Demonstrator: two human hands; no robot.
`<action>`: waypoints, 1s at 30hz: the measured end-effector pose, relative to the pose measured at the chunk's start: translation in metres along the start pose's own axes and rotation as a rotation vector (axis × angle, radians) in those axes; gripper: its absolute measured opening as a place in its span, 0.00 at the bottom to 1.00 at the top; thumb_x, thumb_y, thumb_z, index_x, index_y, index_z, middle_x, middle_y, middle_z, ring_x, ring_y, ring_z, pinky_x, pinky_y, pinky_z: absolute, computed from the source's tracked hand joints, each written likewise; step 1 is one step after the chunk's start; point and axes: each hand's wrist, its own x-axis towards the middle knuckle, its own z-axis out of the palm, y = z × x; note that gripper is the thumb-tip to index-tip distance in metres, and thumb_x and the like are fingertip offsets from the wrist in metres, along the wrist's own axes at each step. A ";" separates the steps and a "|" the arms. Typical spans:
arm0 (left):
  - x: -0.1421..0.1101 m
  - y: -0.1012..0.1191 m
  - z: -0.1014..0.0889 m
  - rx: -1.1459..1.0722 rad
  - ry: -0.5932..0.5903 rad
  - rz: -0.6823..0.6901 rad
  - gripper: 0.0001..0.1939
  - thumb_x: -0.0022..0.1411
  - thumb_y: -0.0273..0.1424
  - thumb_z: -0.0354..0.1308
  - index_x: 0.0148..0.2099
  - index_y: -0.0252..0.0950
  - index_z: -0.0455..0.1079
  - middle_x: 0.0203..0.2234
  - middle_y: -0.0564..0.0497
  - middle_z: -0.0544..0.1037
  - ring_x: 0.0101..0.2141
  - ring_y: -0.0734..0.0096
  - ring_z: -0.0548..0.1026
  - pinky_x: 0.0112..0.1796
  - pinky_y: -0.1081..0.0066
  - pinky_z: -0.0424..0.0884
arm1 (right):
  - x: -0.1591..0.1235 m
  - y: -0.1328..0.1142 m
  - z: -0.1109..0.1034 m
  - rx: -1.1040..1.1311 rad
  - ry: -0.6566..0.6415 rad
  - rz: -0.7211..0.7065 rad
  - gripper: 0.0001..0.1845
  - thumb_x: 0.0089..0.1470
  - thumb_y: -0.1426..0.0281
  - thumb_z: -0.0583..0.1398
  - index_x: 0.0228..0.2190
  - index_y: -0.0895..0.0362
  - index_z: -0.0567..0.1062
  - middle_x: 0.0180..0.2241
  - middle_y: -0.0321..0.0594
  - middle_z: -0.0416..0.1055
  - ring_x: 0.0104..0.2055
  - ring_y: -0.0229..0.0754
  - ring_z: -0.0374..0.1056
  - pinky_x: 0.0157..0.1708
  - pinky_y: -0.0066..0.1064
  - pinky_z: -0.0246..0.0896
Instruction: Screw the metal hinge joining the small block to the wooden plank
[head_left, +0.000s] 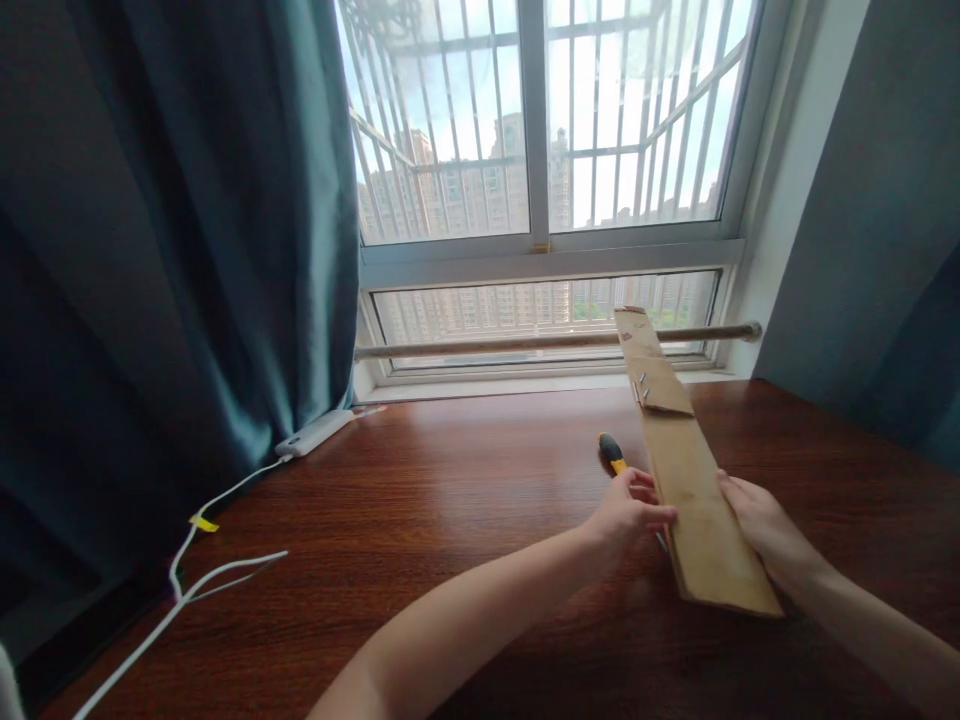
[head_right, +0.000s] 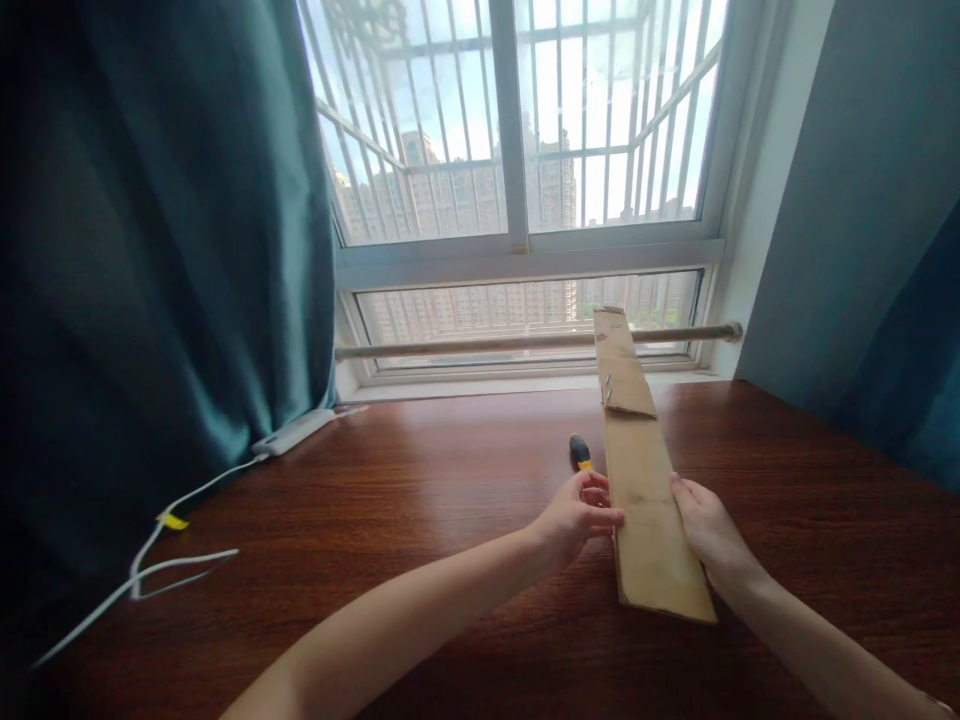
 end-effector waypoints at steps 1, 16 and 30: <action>-0.012 0.006 -0.010 0.007 0.011 0.001 0.30 0.26 0.29 0.73 0.33 0.37 0.60 0.26 0.54 0.69 0.28 0.72 0.69 0.33 0.67 0.65 | -0.008 -0.005 0.012 0.094 -0.071 0.044 0.17 0.51 0.58 0.52 0.30 0.60 0.72 0.27 0.49 0.74 0.26 0.49 0.71 0.25 0.37 0.67; -0.106 0.040 -0.118 0.113 0.159 0.156 0.25 0.33 0.31 0.71 0.34 0.35 0.63 0.28 0.52 0.72 0.34 0.68 0.70 0.39 0.67 0.64 | -0.027 -0.001 0.148 0.008 -0.257 -0.122 0.19 0.51 0.52 0.48 0.25 0.55 0.65 0.28 0.42 0.70 0.33 0.46 0.67 0.30 0.32 0.63; -0.109 0.035 -0.126 0.074 0.145 0.079 0.25 0.35 0.27 0.71 0.35 0.34 0.62 0.27 0.52 0.74 0.32 0.71 0.72 0.40 0.67 0.65 | -0.029 0.007 0.154 0.003 -0.273 -0.093 0.19 0.51 0.51 0.48 0.24 0.54 0.63 0.27 0.41 0.68 0.33 0.47 0.65 0.30 0.33 0.62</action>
